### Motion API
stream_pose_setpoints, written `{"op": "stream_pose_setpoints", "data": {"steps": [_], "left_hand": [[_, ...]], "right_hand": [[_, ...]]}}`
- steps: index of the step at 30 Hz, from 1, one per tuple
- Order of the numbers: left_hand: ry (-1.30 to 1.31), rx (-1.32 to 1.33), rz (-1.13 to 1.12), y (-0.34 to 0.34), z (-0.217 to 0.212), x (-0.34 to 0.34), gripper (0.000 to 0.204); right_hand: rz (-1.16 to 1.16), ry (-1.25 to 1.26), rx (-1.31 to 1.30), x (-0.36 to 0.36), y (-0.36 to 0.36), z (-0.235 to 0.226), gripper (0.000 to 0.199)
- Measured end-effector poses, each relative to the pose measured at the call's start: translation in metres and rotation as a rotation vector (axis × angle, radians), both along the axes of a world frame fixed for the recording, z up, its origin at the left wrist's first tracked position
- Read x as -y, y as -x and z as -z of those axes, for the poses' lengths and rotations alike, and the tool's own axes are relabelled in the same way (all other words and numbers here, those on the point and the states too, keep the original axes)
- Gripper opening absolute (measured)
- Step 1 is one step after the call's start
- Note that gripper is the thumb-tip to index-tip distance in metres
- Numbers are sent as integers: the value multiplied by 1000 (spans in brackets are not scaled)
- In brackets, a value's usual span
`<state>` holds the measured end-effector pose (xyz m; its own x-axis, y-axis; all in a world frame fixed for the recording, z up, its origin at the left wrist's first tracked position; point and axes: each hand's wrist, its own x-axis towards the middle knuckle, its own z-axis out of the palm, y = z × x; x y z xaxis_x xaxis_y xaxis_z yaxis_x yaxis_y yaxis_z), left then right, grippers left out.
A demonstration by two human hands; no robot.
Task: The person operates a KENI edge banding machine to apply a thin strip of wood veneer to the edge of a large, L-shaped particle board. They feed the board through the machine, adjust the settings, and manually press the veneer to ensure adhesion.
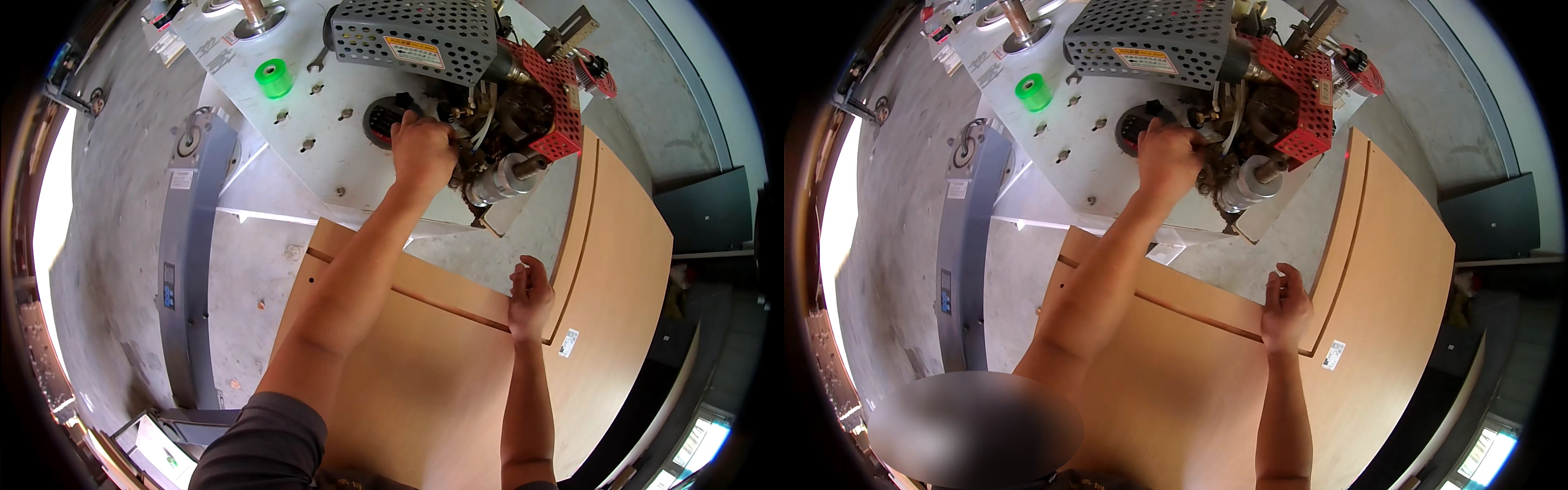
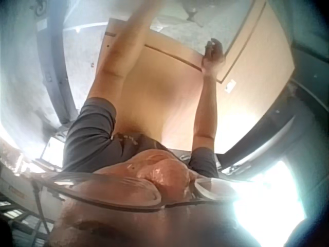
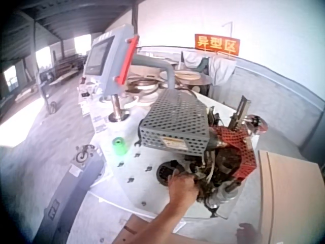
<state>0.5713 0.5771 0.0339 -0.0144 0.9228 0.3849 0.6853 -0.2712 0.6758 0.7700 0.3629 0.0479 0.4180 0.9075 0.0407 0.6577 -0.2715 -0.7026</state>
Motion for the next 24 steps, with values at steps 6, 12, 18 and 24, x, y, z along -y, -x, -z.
{"op": "stream_pose_setpoints", "data": {"steps": [6, 12, 18, 24], "left_hand": [[28, -12, 14, 11, -1, -5, 14], [195, 3, -8, 55, -21, -5, 14], [285, -13, 121, 98, -71, 50, 14], [58, 78, 468, 40, -55, 129, 14]], "right_hand": [[-9, 7, 35, 0, -3, 3, 17], [-5, 14, 30, 1, -5, 7, 18], [-41, -19, 35, 0, -4, 1, 24], [-364, -242, 169, 6, -2, -15, 63]]}}
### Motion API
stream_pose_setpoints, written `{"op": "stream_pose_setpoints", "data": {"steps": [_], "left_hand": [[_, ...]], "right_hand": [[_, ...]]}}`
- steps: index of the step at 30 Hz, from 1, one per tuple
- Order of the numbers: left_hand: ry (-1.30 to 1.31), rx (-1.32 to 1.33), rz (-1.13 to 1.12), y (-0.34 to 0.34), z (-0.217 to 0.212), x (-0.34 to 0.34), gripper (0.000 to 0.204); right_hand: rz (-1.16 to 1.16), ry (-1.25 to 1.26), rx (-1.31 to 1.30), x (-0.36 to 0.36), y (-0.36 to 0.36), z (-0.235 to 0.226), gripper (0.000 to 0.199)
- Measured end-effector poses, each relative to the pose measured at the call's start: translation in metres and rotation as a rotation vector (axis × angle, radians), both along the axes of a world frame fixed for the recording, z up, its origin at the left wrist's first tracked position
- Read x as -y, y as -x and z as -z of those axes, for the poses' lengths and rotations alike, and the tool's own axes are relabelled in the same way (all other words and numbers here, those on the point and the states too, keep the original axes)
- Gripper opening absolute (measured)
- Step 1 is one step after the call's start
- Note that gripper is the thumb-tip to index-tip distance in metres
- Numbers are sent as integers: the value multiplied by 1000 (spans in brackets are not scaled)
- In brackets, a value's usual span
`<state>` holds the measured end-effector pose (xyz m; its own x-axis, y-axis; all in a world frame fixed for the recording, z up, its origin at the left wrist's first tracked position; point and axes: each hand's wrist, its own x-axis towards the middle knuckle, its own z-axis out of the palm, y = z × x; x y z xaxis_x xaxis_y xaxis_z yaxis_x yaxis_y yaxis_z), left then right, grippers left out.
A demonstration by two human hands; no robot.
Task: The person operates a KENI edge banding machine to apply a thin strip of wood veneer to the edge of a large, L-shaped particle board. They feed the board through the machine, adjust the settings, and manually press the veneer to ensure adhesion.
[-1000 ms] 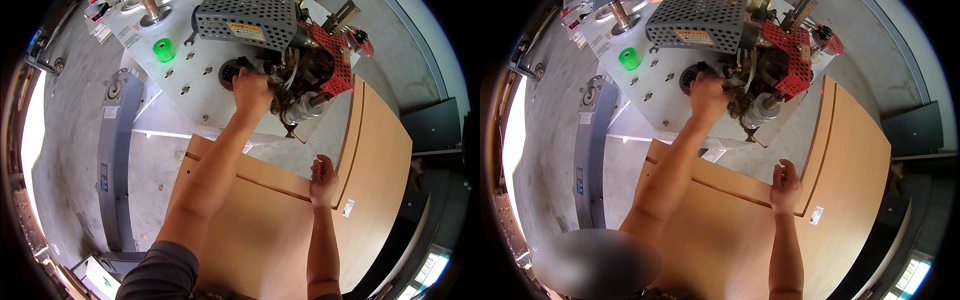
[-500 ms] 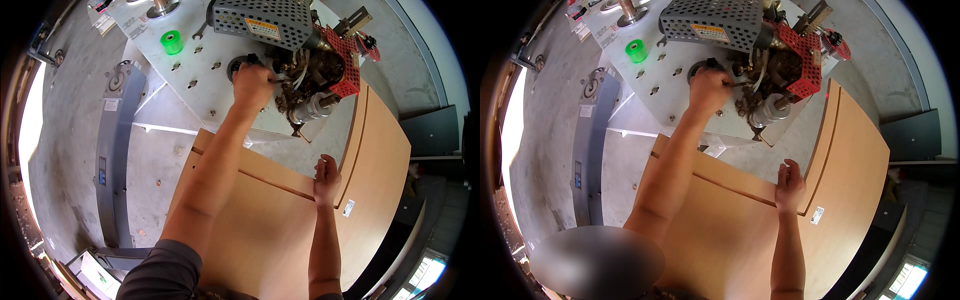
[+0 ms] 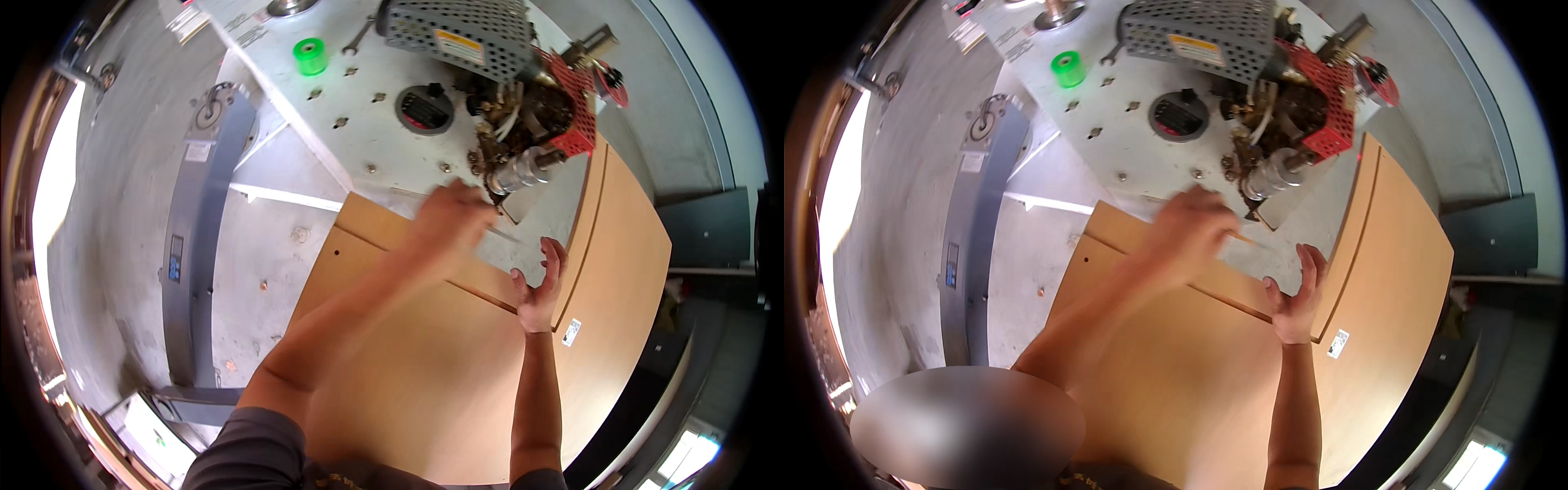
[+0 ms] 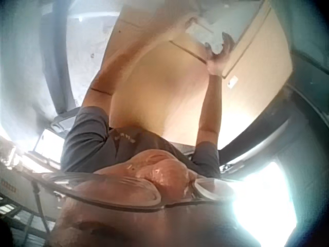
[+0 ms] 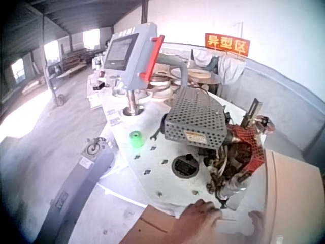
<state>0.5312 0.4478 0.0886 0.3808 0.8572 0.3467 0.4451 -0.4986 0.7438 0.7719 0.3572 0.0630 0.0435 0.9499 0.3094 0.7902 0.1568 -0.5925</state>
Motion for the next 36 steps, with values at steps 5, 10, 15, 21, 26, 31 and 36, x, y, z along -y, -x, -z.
{"op": "stream_pose_setpoints", "data": {"steps": [5, 10, 15, 21, 26, 31, 36], "left_hand": [[-59, 74, 103, -38, 22, 10, 12], [-21, 184, 199, -30, 41, 1, 8], [147, 203, 229, -15, 41, -10, 8], [262, 217, 287, -13, 40, -10, 11], [286, 241, 388, -29, 45, -4, 12], [460, 189, 445, -21, 42, -12, 16], [527, 207, 457, -18, 39, -15, 18]], "right_hand": [[-97, 34, -123, 5, -11, 11, 30], [-19, 221, -437, 9, -16, 13, 9], [-79, 223, -663, 10, -29, 15, 10], [26, 299, -761, 12, -23, 12, 30], [-20, 371, -743, 15, -35, 14, 17], [20, 386, -714, 13, -29, 9, 20], [21, 401, -752, 13, -38, 13, 25]]}}
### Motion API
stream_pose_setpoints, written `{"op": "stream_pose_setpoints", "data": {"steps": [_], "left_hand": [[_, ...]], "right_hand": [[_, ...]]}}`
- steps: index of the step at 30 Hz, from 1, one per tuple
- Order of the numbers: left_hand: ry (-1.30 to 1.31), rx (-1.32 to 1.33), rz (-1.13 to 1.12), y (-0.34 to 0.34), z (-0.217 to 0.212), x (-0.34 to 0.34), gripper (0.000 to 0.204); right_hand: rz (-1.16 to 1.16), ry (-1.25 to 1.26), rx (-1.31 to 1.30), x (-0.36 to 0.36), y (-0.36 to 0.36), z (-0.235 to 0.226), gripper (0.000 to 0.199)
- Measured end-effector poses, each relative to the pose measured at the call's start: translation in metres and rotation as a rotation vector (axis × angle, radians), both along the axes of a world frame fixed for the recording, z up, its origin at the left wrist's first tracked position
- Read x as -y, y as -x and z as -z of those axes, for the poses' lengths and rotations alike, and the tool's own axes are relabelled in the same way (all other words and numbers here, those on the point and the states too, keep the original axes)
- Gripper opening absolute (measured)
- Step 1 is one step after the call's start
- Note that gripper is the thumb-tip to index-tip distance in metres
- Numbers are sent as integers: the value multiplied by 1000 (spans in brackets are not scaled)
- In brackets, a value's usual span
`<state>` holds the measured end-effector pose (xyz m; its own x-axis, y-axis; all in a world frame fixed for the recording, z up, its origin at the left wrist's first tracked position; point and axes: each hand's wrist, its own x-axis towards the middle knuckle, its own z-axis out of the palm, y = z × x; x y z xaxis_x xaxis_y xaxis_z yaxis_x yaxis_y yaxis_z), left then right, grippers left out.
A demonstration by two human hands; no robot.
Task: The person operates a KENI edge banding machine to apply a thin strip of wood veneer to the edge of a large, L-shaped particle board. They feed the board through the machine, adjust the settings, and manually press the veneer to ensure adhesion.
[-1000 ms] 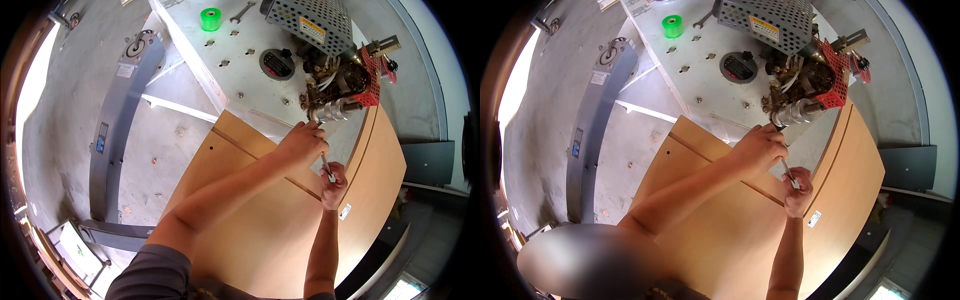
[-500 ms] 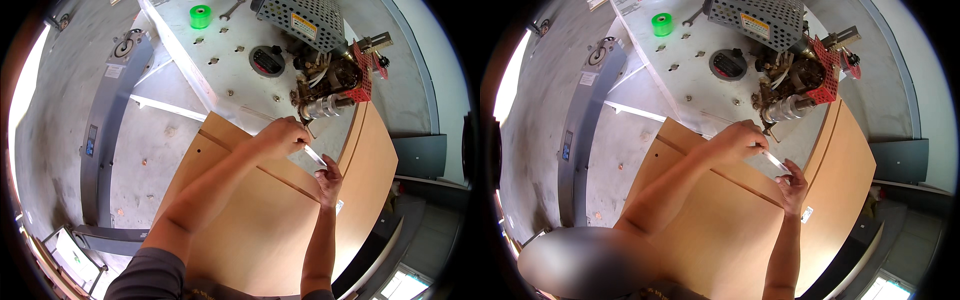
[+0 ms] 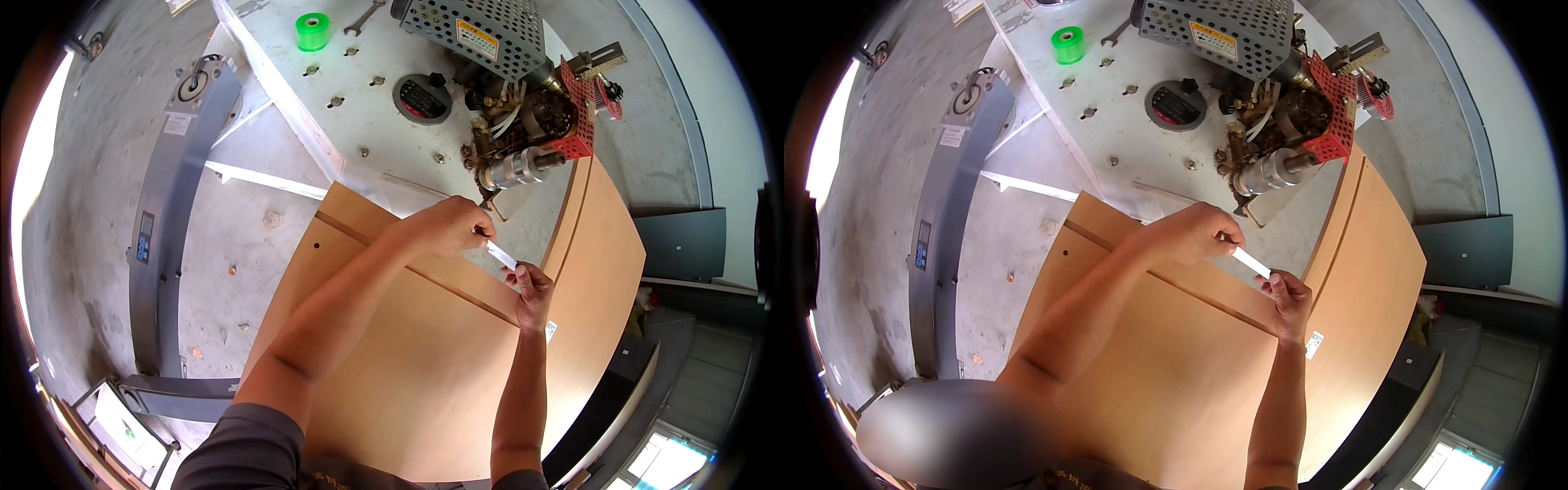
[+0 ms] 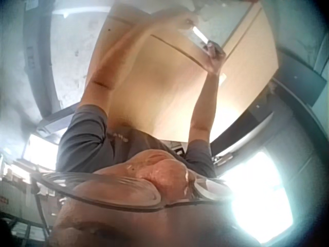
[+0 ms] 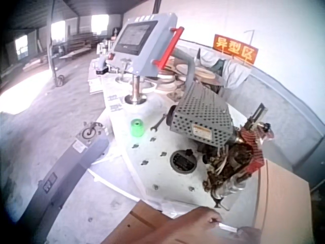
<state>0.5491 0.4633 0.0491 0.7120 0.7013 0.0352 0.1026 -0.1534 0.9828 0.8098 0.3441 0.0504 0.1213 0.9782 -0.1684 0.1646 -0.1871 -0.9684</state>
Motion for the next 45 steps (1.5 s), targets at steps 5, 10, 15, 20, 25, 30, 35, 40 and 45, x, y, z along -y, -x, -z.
{"op": "stream_pose_setpoints", "data": {"steps": [5, 10, 15, 20, 25, 30, 35, 40, 45], "left_hand": [[-29, -48, -168, 34, -3, -13, 22], [294, 91, -714, 117, -16, -27, 17], [416, 331, -1084, 172, 22, -61, 24], [-400, -410, -1203, 185, -4, -60, 49], [-570, -360, -724, 163, -25, 61, 58], [-353, -605, -884, 170, -25, 104, 51], [-571, -307, -173, 79, 8, 41, 33], [-532, -716, 26, 61, -10, 33, 26], [-679, -643, -3, 129, -3, 22, 33]], "right_hand": [[177, -118, -170, -5, 5, 0, 24], [182, -72, 111, -3, 9, 2, 26], [217, 41, 344, 7, -5, 17, 32], [167, -252, 627, -3, 38, 3, 28], [86, -400, 1171, 8, 34, -8, 47], [150, -57, 1269, 95, -5, 15, 68], [-23, -46, 1294, 116, -2, 2, 70], [26, 11, 1287, 134, -7, 2, 69], [45, 0, 1264, 154, -8, -2, 67]]}}
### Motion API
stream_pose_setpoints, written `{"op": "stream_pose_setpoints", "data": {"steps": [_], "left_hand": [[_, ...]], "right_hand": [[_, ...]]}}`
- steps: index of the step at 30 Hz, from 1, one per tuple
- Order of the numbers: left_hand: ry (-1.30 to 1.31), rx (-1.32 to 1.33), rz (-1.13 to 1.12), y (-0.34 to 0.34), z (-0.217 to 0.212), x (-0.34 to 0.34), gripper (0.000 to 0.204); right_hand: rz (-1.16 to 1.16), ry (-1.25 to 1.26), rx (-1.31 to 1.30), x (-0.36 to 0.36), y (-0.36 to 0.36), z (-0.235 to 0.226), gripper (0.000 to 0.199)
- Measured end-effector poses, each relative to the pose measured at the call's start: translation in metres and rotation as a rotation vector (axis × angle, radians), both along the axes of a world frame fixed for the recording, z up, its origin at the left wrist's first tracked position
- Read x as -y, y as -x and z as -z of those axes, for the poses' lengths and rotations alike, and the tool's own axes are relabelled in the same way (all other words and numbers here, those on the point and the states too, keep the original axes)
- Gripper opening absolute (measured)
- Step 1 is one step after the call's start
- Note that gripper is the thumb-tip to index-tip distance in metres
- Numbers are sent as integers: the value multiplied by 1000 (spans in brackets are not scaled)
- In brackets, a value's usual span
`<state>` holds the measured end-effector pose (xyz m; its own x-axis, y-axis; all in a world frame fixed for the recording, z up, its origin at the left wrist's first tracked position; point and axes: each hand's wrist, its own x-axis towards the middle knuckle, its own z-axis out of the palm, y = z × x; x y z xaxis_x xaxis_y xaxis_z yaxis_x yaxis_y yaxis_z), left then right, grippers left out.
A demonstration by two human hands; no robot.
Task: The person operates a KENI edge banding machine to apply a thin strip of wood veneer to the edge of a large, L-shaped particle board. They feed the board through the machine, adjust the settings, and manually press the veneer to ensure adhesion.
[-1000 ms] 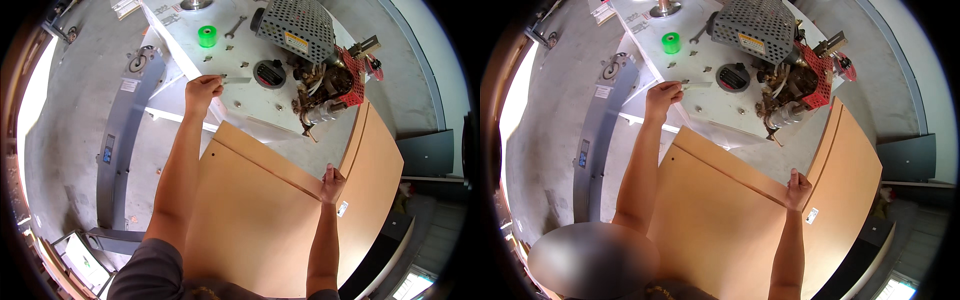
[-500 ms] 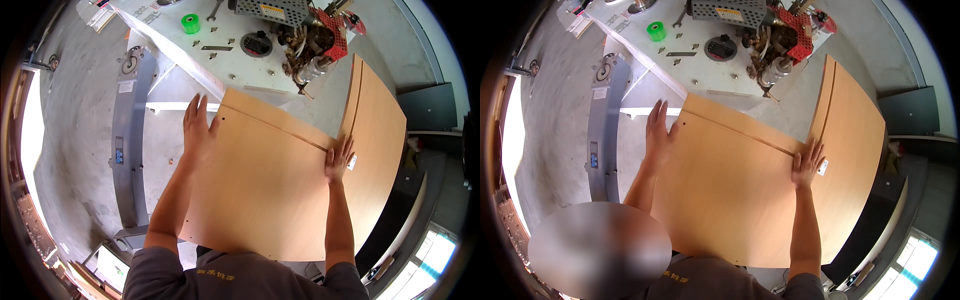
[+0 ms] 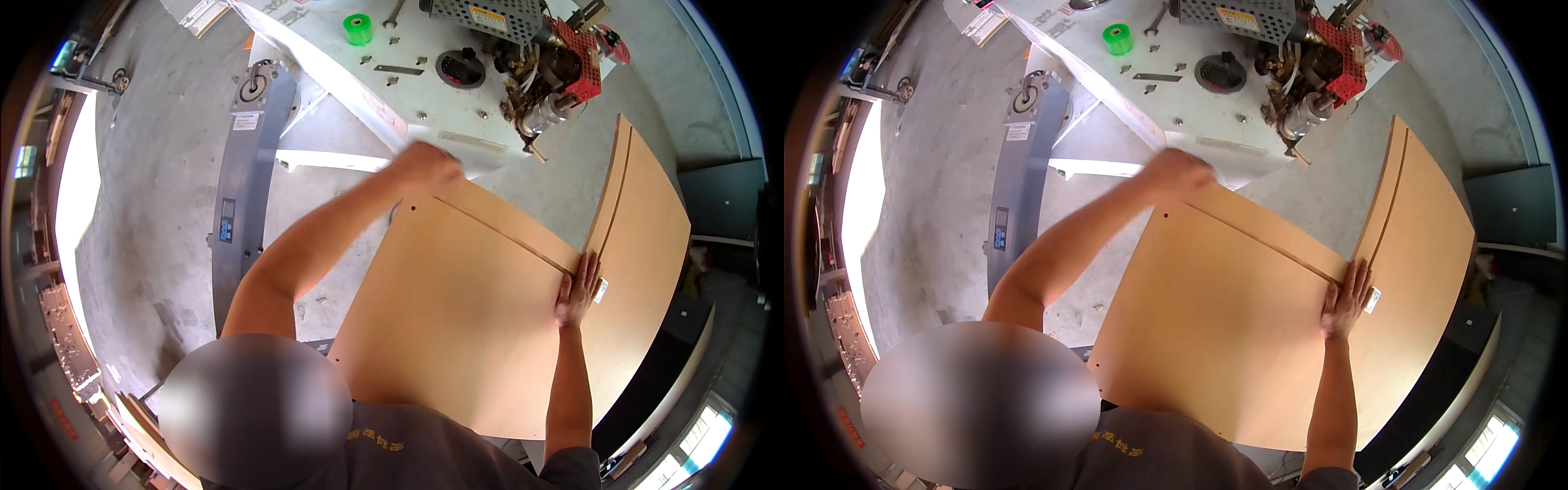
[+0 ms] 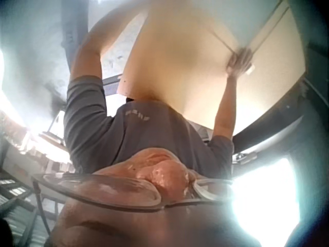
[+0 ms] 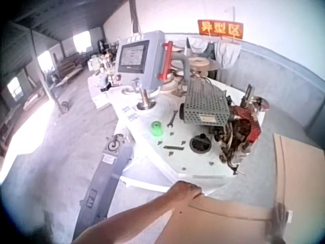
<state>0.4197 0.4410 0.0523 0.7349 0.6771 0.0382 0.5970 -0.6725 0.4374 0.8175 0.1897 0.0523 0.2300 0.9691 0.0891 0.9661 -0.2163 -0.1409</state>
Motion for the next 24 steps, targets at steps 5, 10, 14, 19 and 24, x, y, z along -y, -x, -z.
{"op": "stream_pose_setpoints", "data": {"steps": [5, 10, 14, 19, 24], "left_hand": [[301, 295, -567, 101, 17, 2, 27], [677, 782, -220, 32, 78, 113, 44], [701, 736, -590, 36, 49, 107, 42], [-253, 660, -659, 61, 39, -60, 26], [-276, 110, -648, 56, 36, -169, 12]], "right_hand": [[-13, -19, 23, 20, -21, 9, 66], [2, 18, 10, 32, -45, 15, 71], [-36, 57, 101, 10, -6, -4, 77], [44, 93, 33, -25, 58, 7, 77], [-8, 44, 8, -23, 53, 12, 78]]}}
